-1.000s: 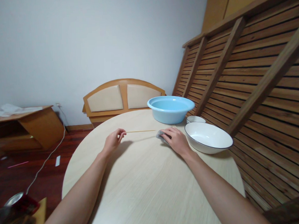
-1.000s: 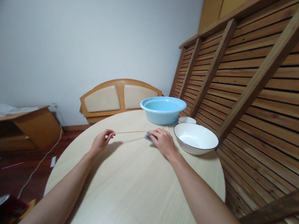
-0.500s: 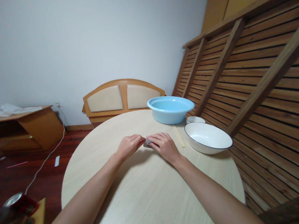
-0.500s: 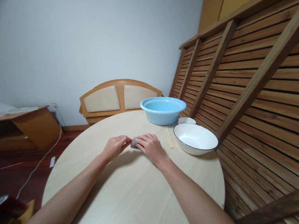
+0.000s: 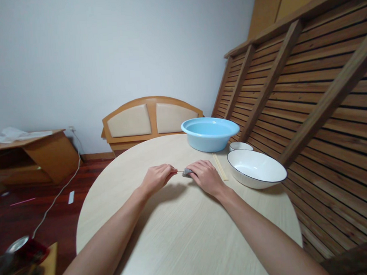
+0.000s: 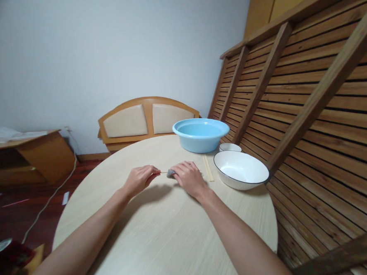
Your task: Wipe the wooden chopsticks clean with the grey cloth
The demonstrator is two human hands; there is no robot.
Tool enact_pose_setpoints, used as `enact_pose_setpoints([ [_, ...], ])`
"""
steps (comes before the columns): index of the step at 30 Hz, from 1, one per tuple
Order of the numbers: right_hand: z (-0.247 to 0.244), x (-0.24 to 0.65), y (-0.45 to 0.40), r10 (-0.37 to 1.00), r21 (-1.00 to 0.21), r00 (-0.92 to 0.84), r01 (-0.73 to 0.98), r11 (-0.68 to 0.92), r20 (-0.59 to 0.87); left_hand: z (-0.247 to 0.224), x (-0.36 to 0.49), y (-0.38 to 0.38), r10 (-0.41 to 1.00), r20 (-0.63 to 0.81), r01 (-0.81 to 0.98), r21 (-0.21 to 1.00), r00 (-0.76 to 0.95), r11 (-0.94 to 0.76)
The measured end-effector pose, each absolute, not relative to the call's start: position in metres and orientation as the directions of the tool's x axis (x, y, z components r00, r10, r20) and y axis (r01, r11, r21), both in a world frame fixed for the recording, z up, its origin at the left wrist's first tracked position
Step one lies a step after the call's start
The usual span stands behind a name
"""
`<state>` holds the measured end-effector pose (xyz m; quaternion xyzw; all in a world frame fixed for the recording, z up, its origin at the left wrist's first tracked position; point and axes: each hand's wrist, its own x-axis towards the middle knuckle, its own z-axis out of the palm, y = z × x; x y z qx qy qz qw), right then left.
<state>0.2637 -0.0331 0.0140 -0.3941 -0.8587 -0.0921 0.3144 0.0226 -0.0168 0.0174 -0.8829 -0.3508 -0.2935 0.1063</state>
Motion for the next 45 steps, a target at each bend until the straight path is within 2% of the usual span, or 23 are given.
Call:
enact_pose_setpoints([
  [3, 0.013, 0.266, -0.031, 0.634, -0.092, -0.483, 0.748, 0.657, 0.604, 0.016, 0.019, -0.014, 0.577, 0.599, 0.690, 0.055, 0.555, -0.721],
  [10, 0.014, 0.269, -0.027, 0.683, -0.105, -0.455, 0.784, 0.612, 0.572, 0.009, 0.008, -0.005, 0.670, 0.594, 0.695, 0.243, 0.445, -0.677],
  [16, 0.013, 0.276, -0.024, 0.716, -0.116, -0.413, 0.818, 0.563, 0.562, 0.008, -0.003, 0.002, 0.712, 0.601, 0.680, 0.352, 0.363, -0.643],
  [24, 0.013, 0.282, -0.023, 0.755, -0.120, -0.360, 0.860, 0.497, 0.548, 0.003, -0.018, 0.012, 0.833, 0.512, 0.666, 0.548, 0.210, -0.505],
  [32, 0.011, 0.284, -0.023, 0.799, -0.151, -0.322, 0.880, 0.450, 0.507, 0.003, -0.040, 0.018, 0.894, 0.439, 0.514, 0.750, 0.083, -0.416],
  [36, 0.009, 0.283, -0.025, 0.832, -0.209, -0.329, 0.866, 0.455, 0.447, 0.002, -0.051, 0.022, 0.909, 0.415, 0.454, 0.819, -0.046, -0.351],
  [40, 0.007, 0.278, -0.031, 0.856, -0.360, -0.365, 0.792, 0.493, 0.366, -0.003, -0.049, 0.028, 0.898, 0.413, 0.374, 0.865, -0.155, -0.333],
  [45, 0.006, 0.264, -0.042, 0.818, -0.493, -0.503, 0.655, 0.572, 0.280, -0.009, -0.027, 0.031, 0.922, 0.349, 0.293, 0.911, -0.170, -0.290],
])
